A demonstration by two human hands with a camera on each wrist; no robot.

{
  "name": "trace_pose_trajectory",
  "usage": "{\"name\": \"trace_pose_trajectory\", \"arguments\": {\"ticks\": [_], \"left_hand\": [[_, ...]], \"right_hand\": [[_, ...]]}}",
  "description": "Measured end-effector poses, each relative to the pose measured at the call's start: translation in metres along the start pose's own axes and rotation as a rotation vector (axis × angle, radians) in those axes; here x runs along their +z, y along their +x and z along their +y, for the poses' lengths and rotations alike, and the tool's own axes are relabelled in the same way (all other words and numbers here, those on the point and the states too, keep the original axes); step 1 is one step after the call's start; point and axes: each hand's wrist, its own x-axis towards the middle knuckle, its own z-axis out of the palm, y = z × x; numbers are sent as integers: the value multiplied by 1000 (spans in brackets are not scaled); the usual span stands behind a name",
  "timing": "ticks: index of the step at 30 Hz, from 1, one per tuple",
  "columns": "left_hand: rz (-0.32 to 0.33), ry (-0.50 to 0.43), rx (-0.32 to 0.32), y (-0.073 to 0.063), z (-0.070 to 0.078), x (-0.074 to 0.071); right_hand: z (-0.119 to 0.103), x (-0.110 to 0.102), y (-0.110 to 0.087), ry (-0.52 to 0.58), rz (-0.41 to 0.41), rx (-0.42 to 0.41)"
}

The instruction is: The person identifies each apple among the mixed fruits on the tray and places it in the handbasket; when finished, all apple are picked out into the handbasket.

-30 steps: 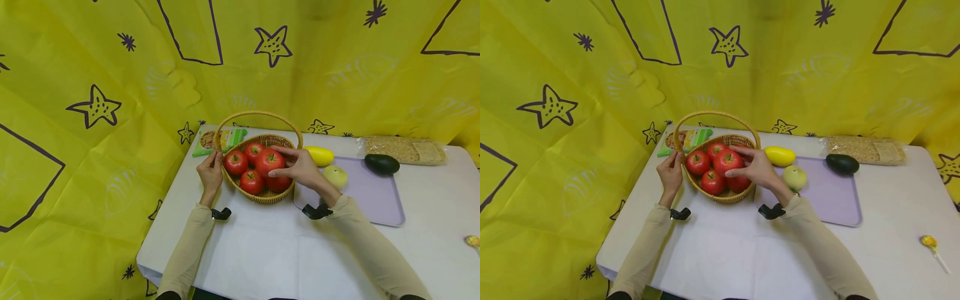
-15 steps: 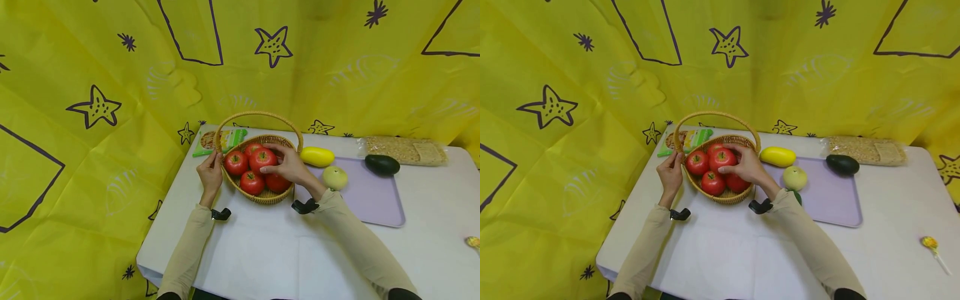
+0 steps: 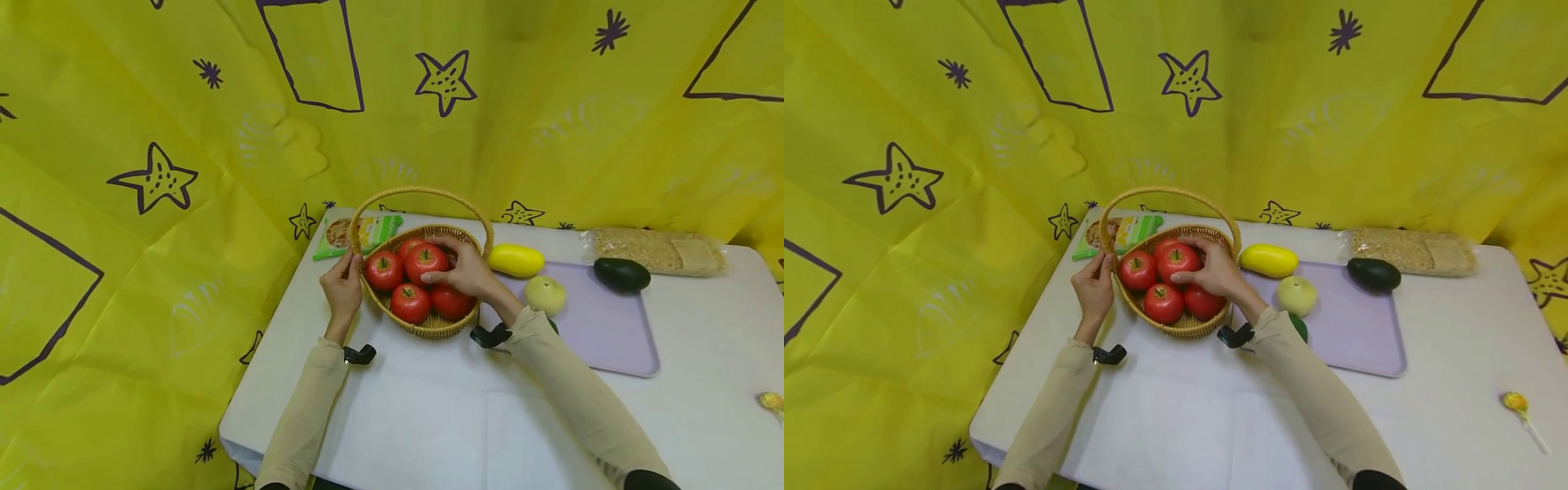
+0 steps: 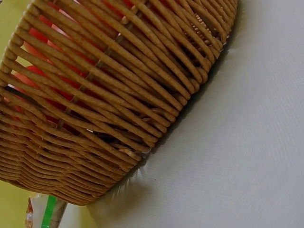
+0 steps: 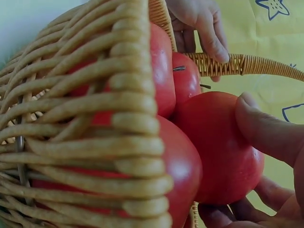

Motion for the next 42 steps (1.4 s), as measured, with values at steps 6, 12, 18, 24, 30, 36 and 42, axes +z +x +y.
{"name": "trace_pose_trajectory", "arguments": {"ticks": [6, 12, 18, 24, 30, 36, 42], "left_hand": [[-2, -3, 6, -2, 1, 0], [-10, 7, 2, 3, 1, -1], [-11, 24, -14, 4, 1, -3], [-22, 12, -29, 5, 0, -5], [-29, 18, -27, 5, -17, -3], [-64, 40, -14, 4, -41, -7], [-188, 138, -4, 12, -38, -31]], "right_hand": [[0, -3, -2, -10, -18, 7], [-1, -5, 1, 8, -40, -21], [-1, -3, 3, 10, -50, -23], [-2, 1, 4, -76, -56, -57], [-3, 0, 3, -234, -38, -119], [-6, -6, -7, -293, -59, -144], [-21, -29, -42, -313, -144, -209]]}}
